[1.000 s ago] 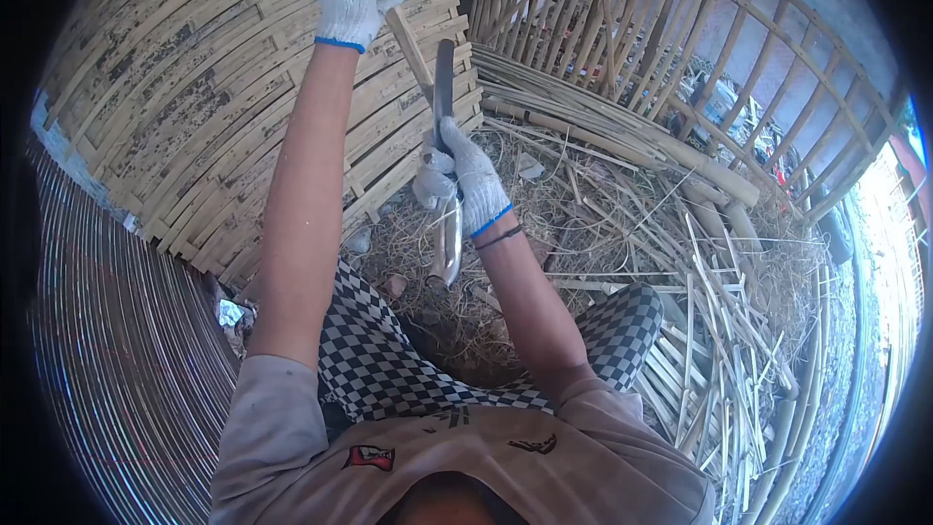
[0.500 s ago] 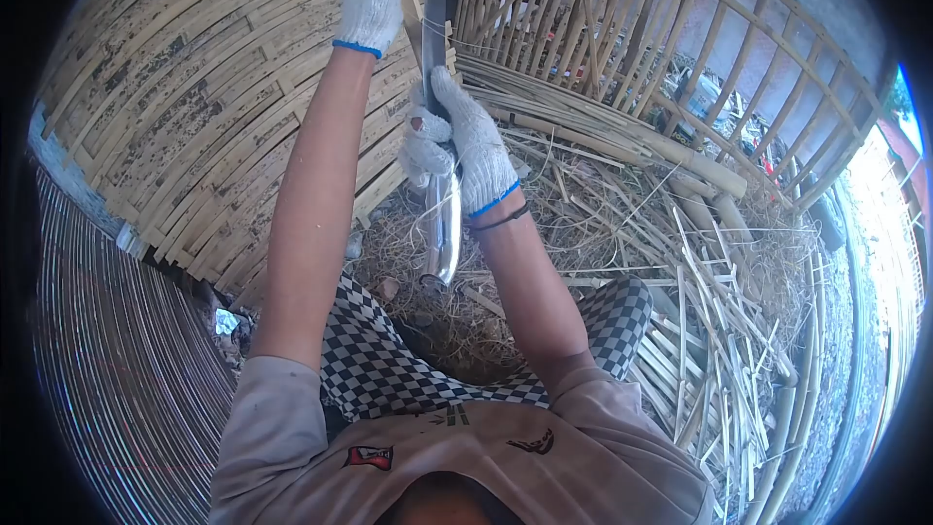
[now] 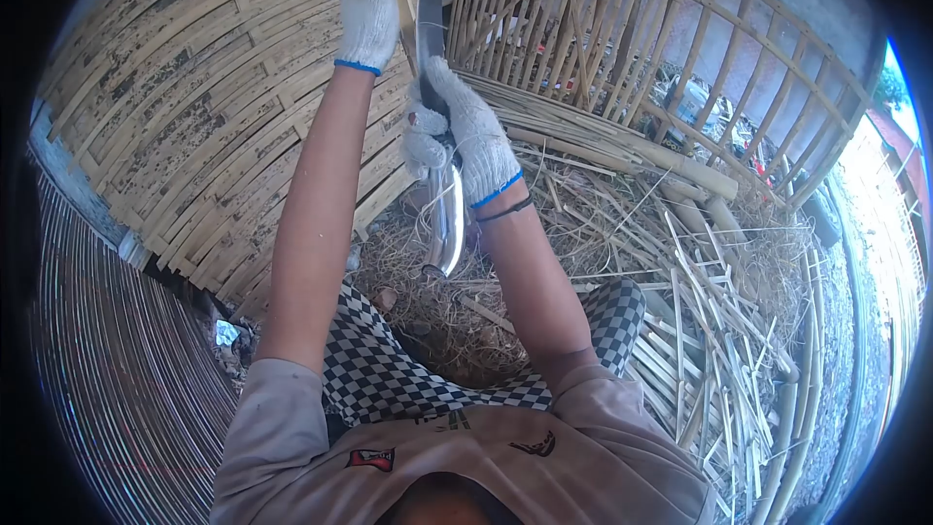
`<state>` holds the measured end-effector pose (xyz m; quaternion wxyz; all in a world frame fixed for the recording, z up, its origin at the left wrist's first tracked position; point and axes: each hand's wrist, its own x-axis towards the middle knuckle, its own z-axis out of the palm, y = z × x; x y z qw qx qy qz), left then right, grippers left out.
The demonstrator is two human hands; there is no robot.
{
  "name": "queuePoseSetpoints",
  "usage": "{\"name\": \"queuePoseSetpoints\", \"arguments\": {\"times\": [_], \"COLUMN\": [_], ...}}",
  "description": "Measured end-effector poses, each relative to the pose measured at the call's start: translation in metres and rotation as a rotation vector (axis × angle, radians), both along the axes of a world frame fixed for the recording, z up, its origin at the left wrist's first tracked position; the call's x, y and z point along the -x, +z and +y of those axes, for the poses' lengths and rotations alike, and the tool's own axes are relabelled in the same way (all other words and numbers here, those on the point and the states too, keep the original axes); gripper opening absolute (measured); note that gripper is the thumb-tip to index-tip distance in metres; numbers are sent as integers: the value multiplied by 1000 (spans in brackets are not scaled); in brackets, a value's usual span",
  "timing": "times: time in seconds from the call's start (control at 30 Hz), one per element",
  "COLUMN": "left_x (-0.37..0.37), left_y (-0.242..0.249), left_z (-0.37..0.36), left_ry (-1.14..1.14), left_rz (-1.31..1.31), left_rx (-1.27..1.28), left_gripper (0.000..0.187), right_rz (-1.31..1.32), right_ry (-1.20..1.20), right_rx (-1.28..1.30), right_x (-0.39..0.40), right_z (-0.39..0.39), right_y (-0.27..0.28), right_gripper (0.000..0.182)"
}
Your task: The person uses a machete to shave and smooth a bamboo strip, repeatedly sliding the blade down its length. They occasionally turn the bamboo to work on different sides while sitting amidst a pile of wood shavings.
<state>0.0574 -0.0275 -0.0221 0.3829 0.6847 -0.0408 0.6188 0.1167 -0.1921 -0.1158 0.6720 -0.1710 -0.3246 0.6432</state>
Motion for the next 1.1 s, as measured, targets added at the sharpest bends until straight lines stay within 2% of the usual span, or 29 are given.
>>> {"name": "queuePoseSetpoints", "arguments": {"times": [0.03, 0.13, 0.23, 0.3, 0.43, 0.53, 0.57, 0.6, 0.67, 0.73, 0.8, 0.87, 1.0, 1.03, 1.1], "left_x": [1, -9, 4, 3, 7, 14, 10, 12, 20, 17, 19, 16, 19, 15, 18], "left_y": [1, 0, -9, -11, -6, -2, 1, 1, 4, -1, -4, -2, 3, 1, 6], "left_z": [-10, -37, -14, -24, -44, -30, -33, -24, -14, -10, -1, -3, -17, -14, -34], "left_ry": [-60, 163, 244, 199, 207, 257, 55, 69, 94, -43, -230, -154, 80, 37, -39], "left_rz": [-2, -173, 97, 103, 103, 84, -2, 28, 85, -50, -138, -145, 6, -36, -4], "left_rx": [54, -19, 46, 45, 2, -21, 101, 137, 209, 321, 364, 333, 207, 159, 280], "left_gripper": [59, 58, 65, 67, 66, 69, 56, 54, 52, 40, 36, 33, 29, 25, 24], "right_rz": [-57, -174, -220, -233, -75, 25, 23, 1, 45, 27, 6, -24, -21, -35, -61], "right_ry": [-75, -159, -202, -272, -230, -154, -113, -225, -169, -206, -345, -524, -497, -455, -366], "right_rx": [76, -12, -24, 16, -83, -270, -362, -302, -453, -512, -389, -199, 21, 47, 97], "right_x": [0, -11, -20, -24, -18, -35, -42, -49, -58, -65, -63, -55, -58, -61, -69], "right_z": [3, 16, 21, 28, 7, -10, -16, -26, -36, -45, -55, -63, -60, -56, -47], "right_y": [2, 1, 12, 17, 28, 31, 31, 34, 29, 21, 10, 3, -29, -41, -62], "right_gripper": [43, 39, 41, 40, 39, 39, 42, 44, 45, 45, 43, 41, 31, 30, 26]}}
